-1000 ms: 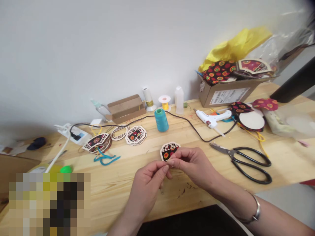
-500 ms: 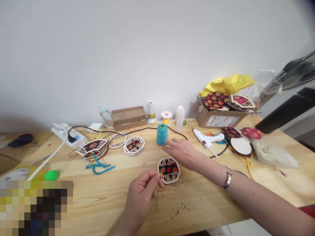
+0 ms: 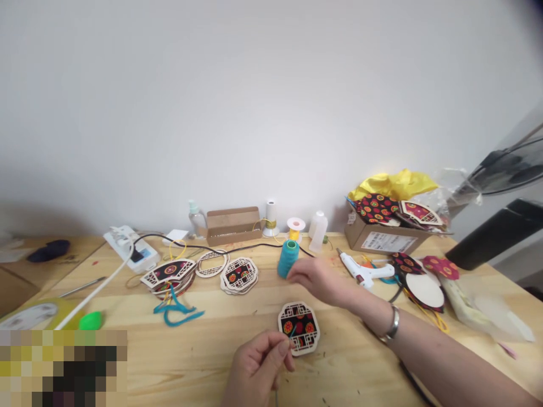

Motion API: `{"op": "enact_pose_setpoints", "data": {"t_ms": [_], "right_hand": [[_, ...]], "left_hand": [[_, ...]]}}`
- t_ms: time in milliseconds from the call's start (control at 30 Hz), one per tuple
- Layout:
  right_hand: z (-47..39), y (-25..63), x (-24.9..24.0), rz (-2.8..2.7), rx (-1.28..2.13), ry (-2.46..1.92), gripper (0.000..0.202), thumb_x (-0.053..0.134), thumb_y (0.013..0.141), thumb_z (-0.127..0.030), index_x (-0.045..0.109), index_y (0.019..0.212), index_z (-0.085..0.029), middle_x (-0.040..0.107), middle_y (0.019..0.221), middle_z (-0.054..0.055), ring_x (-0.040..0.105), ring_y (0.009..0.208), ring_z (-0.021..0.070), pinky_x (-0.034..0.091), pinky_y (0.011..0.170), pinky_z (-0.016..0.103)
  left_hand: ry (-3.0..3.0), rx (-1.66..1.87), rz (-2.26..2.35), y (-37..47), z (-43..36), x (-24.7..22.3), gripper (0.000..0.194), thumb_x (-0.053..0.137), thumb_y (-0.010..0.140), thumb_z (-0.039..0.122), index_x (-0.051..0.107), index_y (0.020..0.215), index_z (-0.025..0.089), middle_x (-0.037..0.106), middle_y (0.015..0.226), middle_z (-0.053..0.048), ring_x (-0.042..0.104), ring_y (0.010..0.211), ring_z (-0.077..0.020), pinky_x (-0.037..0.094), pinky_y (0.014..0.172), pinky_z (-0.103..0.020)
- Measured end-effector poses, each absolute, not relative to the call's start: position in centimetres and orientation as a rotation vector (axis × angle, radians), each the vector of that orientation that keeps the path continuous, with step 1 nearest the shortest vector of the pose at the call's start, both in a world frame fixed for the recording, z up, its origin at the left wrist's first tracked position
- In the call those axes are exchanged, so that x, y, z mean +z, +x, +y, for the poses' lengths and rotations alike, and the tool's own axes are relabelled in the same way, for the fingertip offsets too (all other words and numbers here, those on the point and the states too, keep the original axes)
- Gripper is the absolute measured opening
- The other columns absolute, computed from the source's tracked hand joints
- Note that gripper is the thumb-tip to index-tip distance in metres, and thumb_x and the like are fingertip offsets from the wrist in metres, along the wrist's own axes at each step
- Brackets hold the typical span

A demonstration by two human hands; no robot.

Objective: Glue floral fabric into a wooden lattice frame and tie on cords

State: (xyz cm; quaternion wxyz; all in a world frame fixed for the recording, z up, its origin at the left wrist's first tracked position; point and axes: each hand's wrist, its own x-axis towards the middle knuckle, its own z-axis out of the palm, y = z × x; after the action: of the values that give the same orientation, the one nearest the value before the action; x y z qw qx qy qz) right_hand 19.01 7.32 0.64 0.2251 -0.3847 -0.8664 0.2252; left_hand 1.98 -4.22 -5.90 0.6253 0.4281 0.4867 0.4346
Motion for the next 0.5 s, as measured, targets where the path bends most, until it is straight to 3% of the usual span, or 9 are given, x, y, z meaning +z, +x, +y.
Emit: {"op": "enact_pose_setpoints", "data": {"t_ms": [200,400,500], "right_hand": [[9.0,19.3,7.1,-1.851,0.905,-1.125,0.021,0.053,0.085,-0.023,0.062,0.068,-0.016,0.048,0.046,-0.006,0.04,0.041,0.0058,0.033,0.043,0.02],[11.4,19.4,14.1,-1.571,0.917,-1.031,0.019,0.059,0.082,-0.021,0.058,0.065,-0.013,0.05,0.047,-0.007,0.036,0.039,0.0003,0.025,0.039,0.017],[12.0,19.5,18.1,-1.506,0.793,-0.977,0.015,0.058,0.081,-0.019,0.062,0.075,-0.007,0.052,0.049,-0.008,0.038,0.039,-0.0033,0.023,0.042,0.017]], "left_hand": [[0.965,0.974,1.1,2.1,-4.2,-5.3,0.043,0.067,0.069,0.056,0.065,0.063,0.014,0.055,0.054,0.0,0.031,0.041,-0.006,0.024,0.043,-0.021],[0.939,0.99,1.08,2.3,-4.4,-5.1,0.039,0.067,0.07,0.053,0.063,0.062,0.014,0.056,0.054,0.001,0.031,0.04,-0.0059,0.023,0.043,-0.021],[0.922,0.985,1.079,2.3,-4.3,-5.0,0.038,0.068,0.07,0.052,0.063,0.062,0.014,0.056,0.054,0.001,0.032,0.041,-0.0061,0.023,0.043,-0.021]]}}
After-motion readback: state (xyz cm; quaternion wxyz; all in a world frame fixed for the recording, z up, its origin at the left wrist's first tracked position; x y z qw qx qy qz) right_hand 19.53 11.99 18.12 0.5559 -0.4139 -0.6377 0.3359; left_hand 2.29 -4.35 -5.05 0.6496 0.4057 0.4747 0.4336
